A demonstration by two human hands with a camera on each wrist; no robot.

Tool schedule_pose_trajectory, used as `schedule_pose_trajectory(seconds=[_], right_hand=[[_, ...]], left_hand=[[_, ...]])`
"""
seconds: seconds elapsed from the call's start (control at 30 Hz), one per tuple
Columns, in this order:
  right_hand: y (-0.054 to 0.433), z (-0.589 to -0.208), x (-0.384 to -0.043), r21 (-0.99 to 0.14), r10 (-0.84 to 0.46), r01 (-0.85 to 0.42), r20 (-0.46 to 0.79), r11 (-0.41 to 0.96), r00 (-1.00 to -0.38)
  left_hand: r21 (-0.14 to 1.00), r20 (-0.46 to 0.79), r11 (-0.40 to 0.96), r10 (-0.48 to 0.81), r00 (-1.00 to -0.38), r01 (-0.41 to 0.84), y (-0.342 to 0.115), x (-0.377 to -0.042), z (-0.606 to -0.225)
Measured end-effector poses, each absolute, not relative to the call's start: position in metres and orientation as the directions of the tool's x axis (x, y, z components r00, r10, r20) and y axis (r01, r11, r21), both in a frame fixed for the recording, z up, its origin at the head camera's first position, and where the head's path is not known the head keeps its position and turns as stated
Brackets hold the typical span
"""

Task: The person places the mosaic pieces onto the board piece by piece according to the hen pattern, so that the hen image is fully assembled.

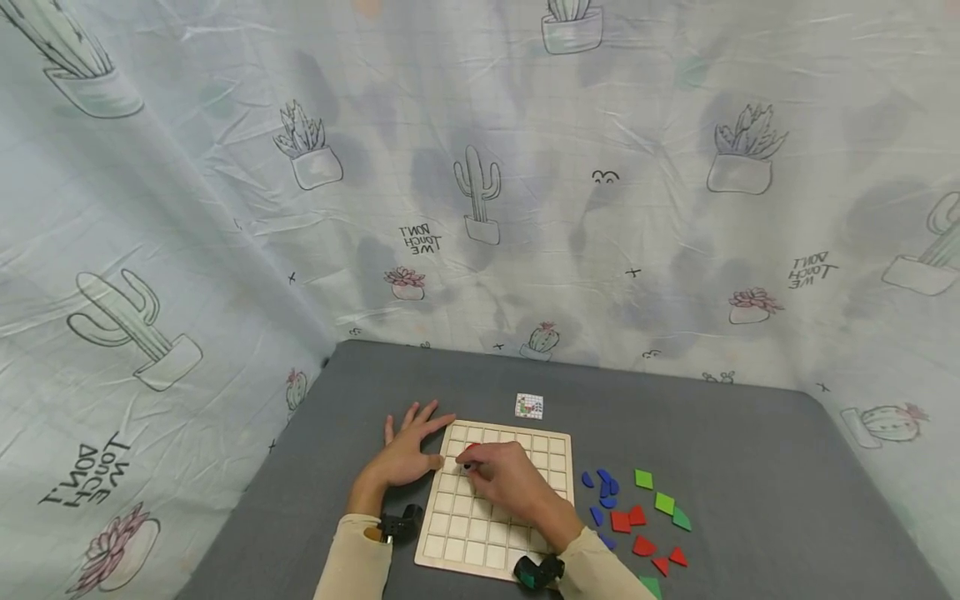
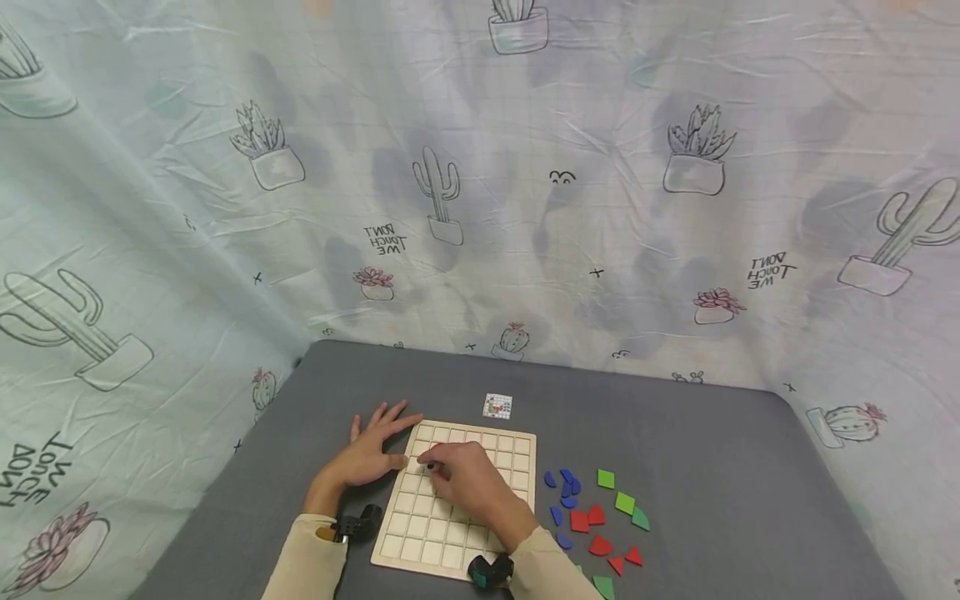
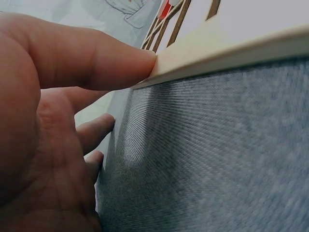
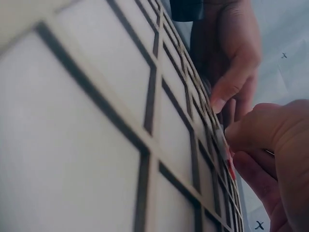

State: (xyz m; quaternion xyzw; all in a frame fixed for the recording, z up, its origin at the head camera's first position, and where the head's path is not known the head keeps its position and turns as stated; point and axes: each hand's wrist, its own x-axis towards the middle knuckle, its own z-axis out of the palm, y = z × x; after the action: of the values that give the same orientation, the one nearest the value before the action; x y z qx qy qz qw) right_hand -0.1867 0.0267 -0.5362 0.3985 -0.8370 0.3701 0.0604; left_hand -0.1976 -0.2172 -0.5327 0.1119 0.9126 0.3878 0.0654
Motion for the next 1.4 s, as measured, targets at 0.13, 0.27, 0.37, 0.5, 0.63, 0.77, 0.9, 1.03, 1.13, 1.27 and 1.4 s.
schedule_pose_trajectory(seconds=[0.13,0.27,0.37,0.5,0.63,0.77,0.9,1.03,1.13,1.27,1.4], right_hand=[[0.040,-0.534,-0.180,-0.634,-0.597,-0.673,0.386,0.382,-0.703],[0.063,-0.532,-0.170,-0.694,-0.558,-0.619,0.367,0.368,-0.744],[0.086,-0.530,-0.162,-0.723,-0.525,-0.588,0.363,0.362,-0.770],[0.121,-0.528,-0.150,-0.716,-0.470,-0.571,0.374,0.402,-0.800],[0.160,-0.525,-0.135,-0.718,-0.406,-0.539,0.376,0.441,-0.833],[0.196,-0.523,-0.117,-0.720,-0.314,-0.477,0.361,0.505,-0.878],[0.228,-0.522,-0.097,-0.703,-0.215,-0.408,0.351,0.582,-0.911],[0.254,-0.525,-0.080,-0.691,-0.134,-0.350,0.347,0.633,-0.928],[0.268,-0.529,-0.071,-0.680,-0.076,-0.304,0.344,0.668,-0.936],[0.275,-0.531,-0.062,-0.651,0.008,-0.194,0.295,0.734,-0.956],[0.274,-0.534,-0.058,-0.634,0.062,-0.093,0.218,0.768,-0.974]], left_hand=[[0.724,-0.034,0.673,0.253,-0.967,0.151,-0.217,-0.197,-0.533],[0.727,-0.029,0.668,0.257,-0.966,0.156,-0.217,-0.198,-0.533],[0.728,-0.031,0.668,0.261,-0.965,0.157,-0.218,-0.198,-0.533],[0.734,-0.025,0.661,0.261,-0.965,0.160,-0.219,-0.199,-0.532],[0.734,-0.030,0.661,0.261,-0.965,0.156,-0.220,-0.199,-0.531],[0.736,-0.036,0.660,0.258,-0.965,0.149,-0.219,-0.198,-0.531],[0.737,-0.038,0.659,0.258,-0.965,0.147,-0.219,-0.197,-0.531],[0.742,-0.038,0.654,0.260,-0.965,0.146,-0.218,-0.198,-0.531],[0.744,-0.040,0.652,0.260,-0.965,0.145,-0.218,-0.198,-0.531],[0.737,-0.042,0.660,0.256,-0.966,0.143,-0.219,-0.199,-0.532],[0.734,-0.045,0.664,0.252,-0.967,0.139,-0.219,-0.199,-0.533]])
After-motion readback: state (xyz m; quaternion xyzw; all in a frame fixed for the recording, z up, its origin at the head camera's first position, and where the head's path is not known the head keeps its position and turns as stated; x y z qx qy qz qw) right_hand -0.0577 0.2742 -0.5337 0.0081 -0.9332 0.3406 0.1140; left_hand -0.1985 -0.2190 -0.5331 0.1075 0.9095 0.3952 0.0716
